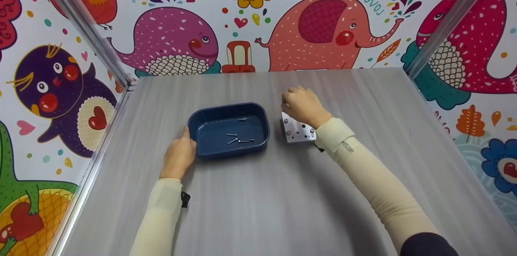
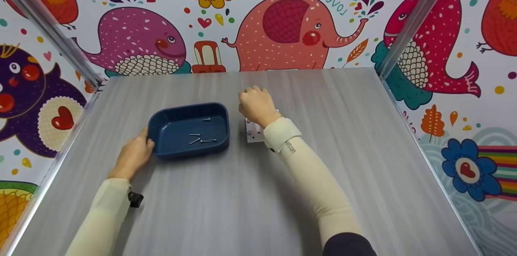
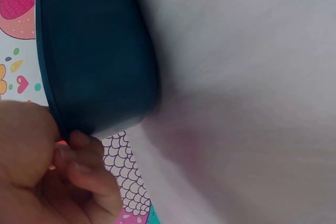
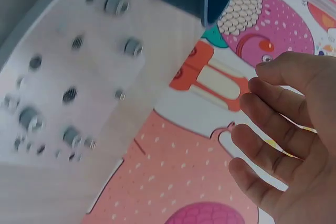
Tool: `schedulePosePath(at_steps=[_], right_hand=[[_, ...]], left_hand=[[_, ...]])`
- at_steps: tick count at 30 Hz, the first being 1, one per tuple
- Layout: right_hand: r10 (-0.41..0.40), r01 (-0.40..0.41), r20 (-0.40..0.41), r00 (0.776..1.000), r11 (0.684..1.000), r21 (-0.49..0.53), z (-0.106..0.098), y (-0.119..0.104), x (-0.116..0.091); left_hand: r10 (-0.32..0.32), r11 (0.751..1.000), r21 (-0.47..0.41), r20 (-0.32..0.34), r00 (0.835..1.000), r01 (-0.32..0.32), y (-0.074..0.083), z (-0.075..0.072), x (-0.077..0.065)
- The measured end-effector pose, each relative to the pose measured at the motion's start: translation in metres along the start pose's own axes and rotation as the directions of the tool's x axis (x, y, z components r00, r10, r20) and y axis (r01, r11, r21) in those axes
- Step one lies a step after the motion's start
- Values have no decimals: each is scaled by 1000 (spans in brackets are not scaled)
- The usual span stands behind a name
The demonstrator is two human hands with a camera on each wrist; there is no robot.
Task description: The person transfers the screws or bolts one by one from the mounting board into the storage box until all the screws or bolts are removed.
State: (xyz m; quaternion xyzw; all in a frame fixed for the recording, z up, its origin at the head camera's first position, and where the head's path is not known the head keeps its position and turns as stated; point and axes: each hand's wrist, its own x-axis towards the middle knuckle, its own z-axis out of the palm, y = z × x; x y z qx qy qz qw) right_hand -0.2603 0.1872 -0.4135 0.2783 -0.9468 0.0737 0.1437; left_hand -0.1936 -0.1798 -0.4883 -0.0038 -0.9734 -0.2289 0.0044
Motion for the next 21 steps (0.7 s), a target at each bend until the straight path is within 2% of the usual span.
schedulePosePath(at_steps=[11,16,21], right_hand=[[105,-107,28,994,992,68,-4,32,-9],[173,-178,61,983,980,93,6,48,-17],[227,-233,89,970,970,64,20,60,-26]], left_hand=[[4,1000,6,-4,1000,-4,0,1,-1],[10,1000,9,-12,1000,-10,0,1,0],[-14,1000,16,4,1000,14,0,0,1]])
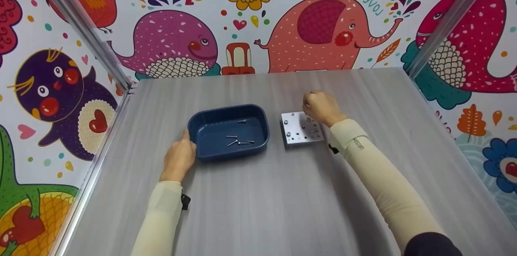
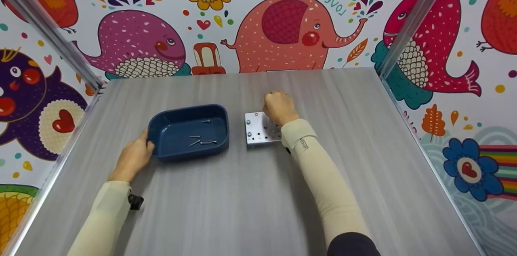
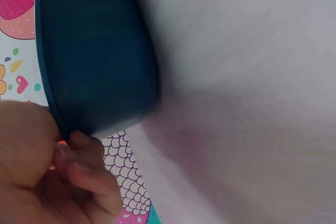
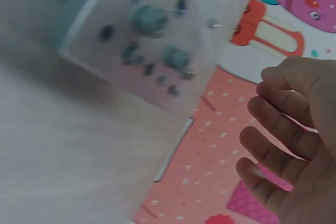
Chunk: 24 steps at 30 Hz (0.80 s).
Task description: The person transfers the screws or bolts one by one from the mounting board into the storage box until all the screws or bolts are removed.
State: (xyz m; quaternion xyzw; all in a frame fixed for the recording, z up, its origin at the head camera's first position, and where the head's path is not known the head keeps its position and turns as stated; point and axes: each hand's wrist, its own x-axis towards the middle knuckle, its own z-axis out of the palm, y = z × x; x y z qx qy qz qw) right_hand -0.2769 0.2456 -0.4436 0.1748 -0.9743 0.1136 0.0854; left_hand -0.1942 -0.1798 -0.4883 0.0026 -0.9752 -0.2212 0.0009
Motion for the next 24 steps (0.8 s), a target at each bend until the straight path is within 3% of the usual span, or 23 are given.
schedulePosePath(at_steps=[7,13,24], right_hand=[[71,-71,53,996,997,5,17,10,-7],[78,-75,73,994,997,-36,29,15,-9],[102,-97,73,992,992,-78,29,11,-7]], left_hand=[[2,1000,0,3,1000,-2,0,-1,0],[10,1000,4,-4,1000,-10,0,0,-1],[30,1000,0,-26,999,-30,1,-1,-2]])
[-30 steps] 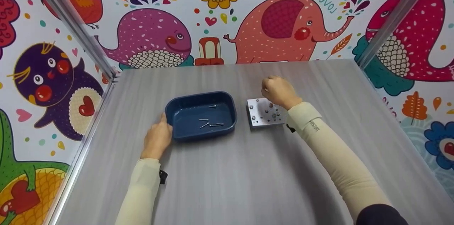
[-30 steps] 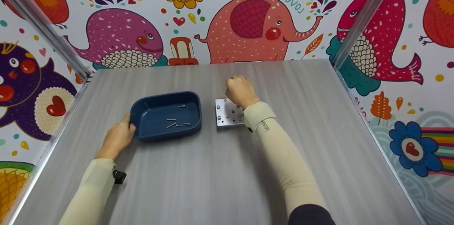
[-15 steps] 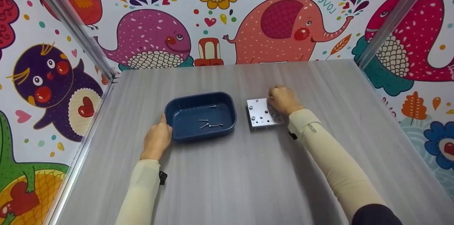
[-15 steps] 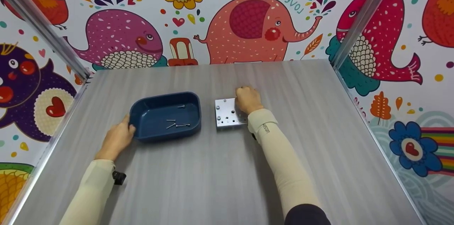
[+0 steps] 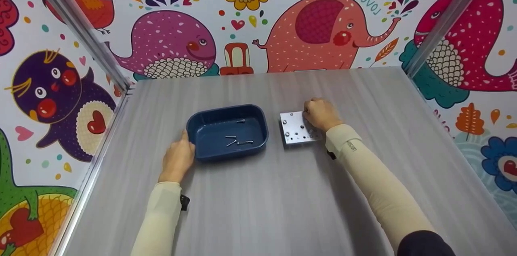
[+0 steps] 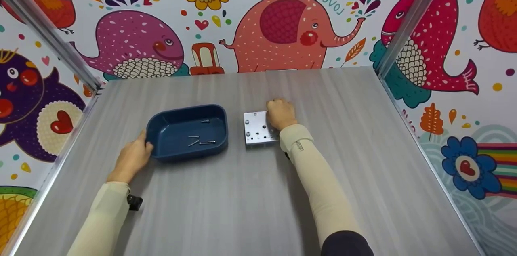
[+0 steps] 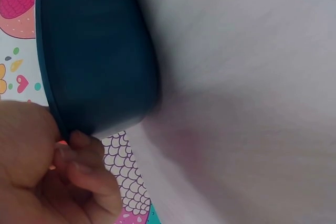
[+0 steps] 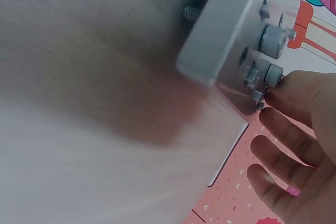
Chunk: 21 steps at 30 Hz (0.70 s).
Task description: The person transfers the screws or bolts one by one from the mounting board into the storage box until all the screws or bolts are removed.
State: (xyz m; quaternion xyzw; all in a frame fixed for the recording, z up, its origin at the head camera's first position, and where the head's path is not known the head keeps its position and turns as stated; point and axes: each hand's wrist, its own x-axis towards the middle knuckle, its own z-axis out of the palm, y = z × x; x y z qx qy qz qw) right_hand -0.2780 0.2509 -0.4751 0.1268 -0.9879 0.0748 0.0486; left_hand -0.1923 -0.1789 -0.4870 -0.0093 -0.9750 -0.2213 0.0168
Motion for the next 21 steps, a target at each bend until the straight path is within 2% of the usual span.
schedulePosePath(at_steps=[10,21], right_hand=[[-18,18,-54,998,1000,1,2,-1,-2],[-7,11,-84,996,999,44,-11,-2,1]], left_hand=[[12,1000,7,9,1000,-12,0,1,1],[16,1000,9,1,1000,-16,0,0,1]])
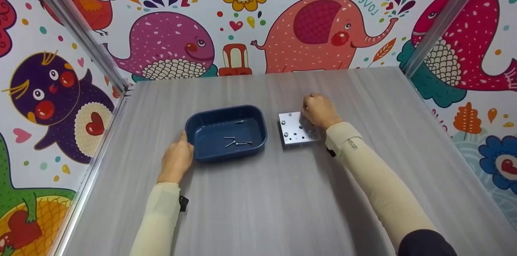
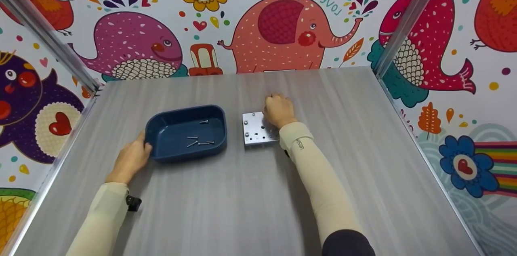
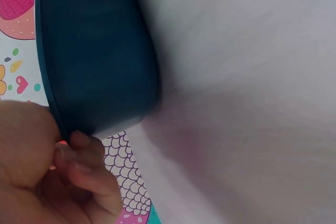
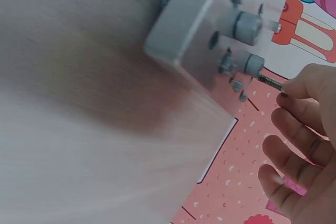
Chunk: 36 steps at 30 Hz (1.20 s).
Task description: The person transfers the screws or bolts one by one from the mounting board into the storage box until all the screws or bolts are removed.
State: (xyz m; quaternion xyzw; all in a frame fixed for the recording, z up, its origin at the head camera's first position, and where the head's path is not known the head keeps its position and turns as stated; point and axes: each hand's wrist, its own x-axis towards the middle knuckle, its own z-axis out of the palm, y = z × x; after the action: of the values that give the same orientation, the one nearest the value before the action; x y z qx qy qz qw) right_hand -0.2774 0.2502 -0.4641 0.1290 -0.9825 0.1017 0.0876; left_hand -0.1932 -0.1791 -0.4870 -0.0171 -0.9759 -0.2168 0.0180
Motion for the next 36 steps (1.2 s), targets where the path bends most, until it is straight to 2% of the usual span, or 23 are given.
schedulePosePath(at_steps=[9,13,17,22,30,36], right_hand=[[-29,29,8,1000,1000,9,-8,-14,3],[-97,98,-41,994,995,9,-11,-24,5],[-194,197,-123,973,980,16,-14,-36,7],[-261,268,-174,950,963,15,-15,-54,8],[-312,316,-100,945,949,23,-12,-90,10],[-329,330,-42,943,943,28,-5,-106,9]], left_hand=[[0,1000,-10,-1,1000,0,-1,1,0],[-2,1000,-5,3,1000,2,-1,0,-1],[-9,1000,1,-3,1000,9,0,0,-1],[-18,1000,-3,-4,1000,18,0,2,-1],[-47,999,-20,17,999,47,-2,3,0],[-45,999,-21,22,999,46,-1,2,1]])
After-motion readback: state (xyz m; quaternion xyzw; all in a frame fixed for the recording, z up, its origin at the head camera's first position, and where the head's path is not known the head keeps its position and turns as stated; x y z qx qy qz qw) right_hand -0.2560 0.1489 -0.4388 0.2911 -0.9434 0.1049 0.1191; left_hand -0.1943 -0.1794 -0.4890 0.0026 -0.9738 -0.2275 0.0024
